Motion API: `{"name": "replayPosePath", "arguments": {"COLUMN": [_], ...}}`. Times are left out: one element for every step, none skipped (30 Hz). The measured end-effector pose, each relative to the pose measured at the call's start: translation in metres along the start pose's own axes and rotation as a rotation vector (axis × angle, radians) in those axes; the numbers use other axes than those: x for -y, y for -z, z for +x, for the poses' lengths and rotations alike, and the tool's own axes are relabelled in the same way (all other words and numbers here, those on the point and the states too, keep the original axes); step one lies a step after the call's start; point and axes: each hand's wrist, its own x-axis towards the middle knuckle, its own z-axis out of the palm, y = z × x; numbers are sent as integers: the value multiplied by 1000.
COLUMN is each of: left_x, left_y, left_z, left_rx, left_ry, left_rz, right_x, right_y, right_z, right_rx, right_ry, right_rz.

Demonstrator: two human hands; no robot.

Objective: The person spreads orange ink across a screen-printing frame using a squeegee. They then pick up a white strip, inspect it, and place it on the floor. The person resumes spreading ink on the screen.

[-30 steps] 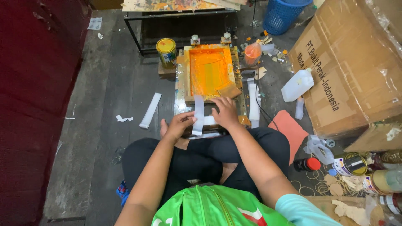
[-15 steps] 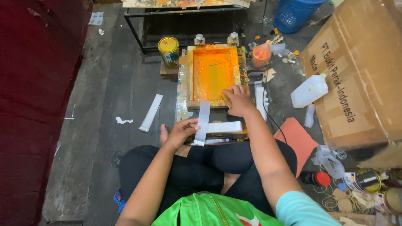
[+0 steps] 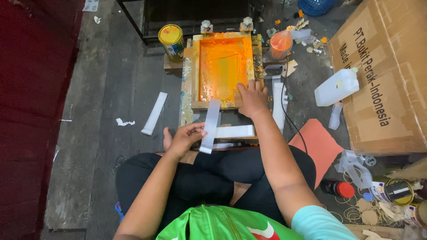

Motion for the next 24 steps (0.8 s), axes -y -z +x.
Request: {"name": "replayPosePath", "arguments": {"left_x": [-1,-1,-2,1,3,3,0,-2,-4,-6,-7,-8,-9,-12,-15,-14,-12,-12,-18,-25,-33,-29,-26,-22], "left_y": [0,0,0,1,1,1,-1,-2,-4,-4,-5,-5,-8,-9,-11,-11,-10,-9,-15,-20,-26,-24,-21,-19], "left_z": [0,0,-1,-1,-2,1,0,-3,-5,-6,-7,-9,-13,-13,-13,-12,-11,-7,-11,-15,-18,-12,-6,-2], "left_rx": [1,-1,-2,-3,0,3,3,2,1,0,0,0,-1,-8,-15,-19,-30,-39,-39,-47,-55,-52,-52,-52], "left_ry": [3,6,10,14,15,9,7,14,21,19,24,31,31,39,47,44,50,53,47,67,86,83,107,133], "left_rz": [2,-2,-6,-6,-4,-4,-5,-8,-11,-12,1,12,10,21,33,29,42,57,54,76,98,97,118,140], "right_x": [1,2,4,6,8,9,9,10,11,10,9,8,8,8,7,8,9,8,7,5,4,4,5,7], "right_y": [-2,-3,-4,0,5,13,17,21,25,23,21,18,17,19,20,24,28,33,32,33,33,34,35,35], "right_z": [1,2,3,-1,-5,-7,-9,-12,-16,-17,-18,-20,-24,-25,-26,-27,-29,-29,-28,-28,-27,-26,-25,-25], "right_rx": [2,-1,-3,1,-29,-65,-66,-94,-121,-121,-157,-190,-188,-246,-304,-303,-372,-444,-447,-536,-625,-628,-706,-782], "right_ry": [-2,-4,-7,-7,44,97,98,147,196,198,229,260,262,277,291,297,310,322,325,335,345,344,334,323], "right_rz": [3,10,16,18,65,108,106,133,160,158,158,157,156,196,236,232,261,289,285,266,246,243,245,248]}}
